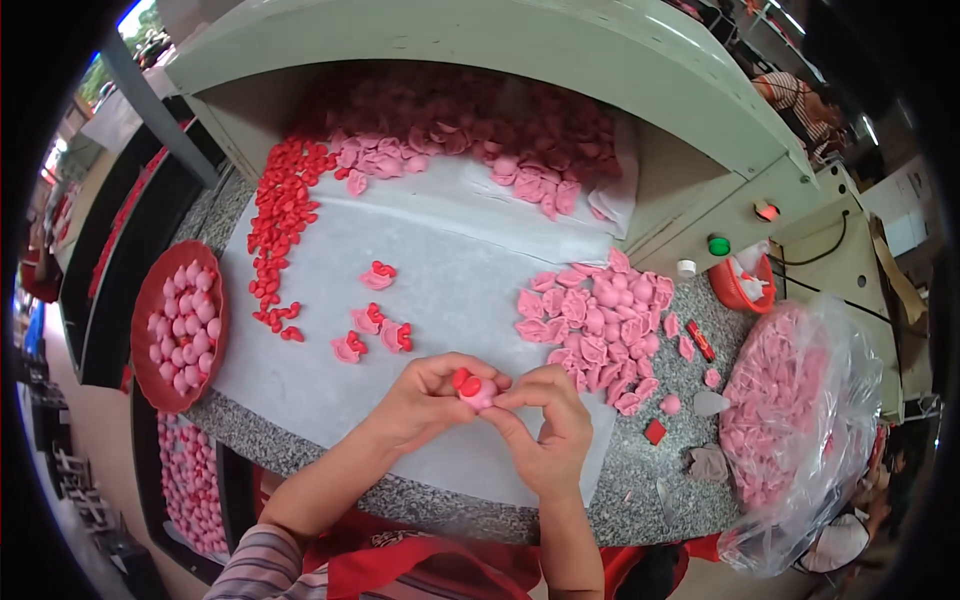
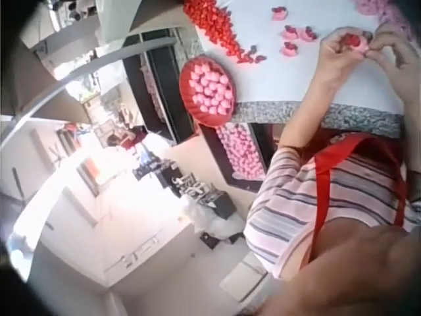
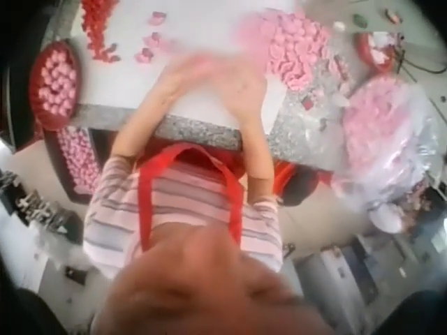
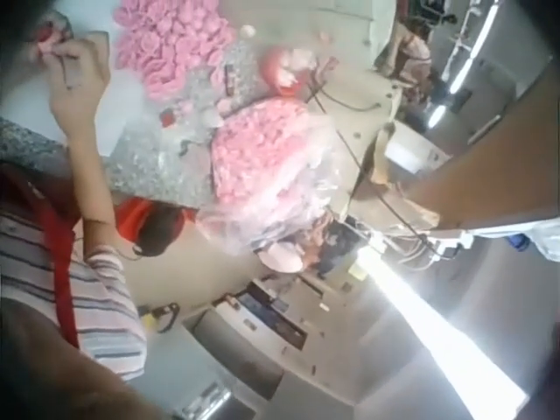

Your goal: Manually assembling small pink plastic parts and applying glue from a squeeze bottle on a production line.

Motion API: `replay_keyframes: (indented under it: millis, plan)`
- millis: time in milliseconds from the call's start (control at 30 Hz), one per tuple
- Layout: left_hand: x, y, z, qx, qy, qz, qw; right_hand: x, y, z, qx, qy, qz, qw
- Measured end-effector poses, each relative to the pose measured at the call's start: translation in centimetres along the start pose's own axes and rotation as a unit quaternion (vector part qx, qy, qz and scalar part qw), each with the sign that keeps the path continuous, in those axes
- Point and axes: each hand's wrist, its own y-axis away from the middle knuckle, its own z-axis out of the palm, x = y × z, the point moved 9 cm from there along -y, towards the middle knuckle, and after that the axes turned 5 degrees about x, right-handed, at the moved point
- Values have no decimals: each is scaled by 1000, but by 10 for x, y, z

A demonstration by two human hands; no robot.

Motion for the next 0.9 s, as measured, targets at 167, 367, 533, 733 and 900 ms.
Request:
replay_keyframes:
  millis: [167,367,533,733,900]
  plan:
    - [0,1,2,-21,11,-3,1000,0,2,1,18,7,-5,1000]
    - [0,0,5,-53,1,32,998,-3,5,-2,13,45,-36,998]
    - [10,-1,8,3,-75,31,997,13,4,-5,-10,17,-18,1000]
    - [35,11,22,36,-263,195,944,7,-1,6,-55,-18,-7,998]
    - [36,15,28,0,-327,241,914,7,2,20,-76,-26,-5,997]
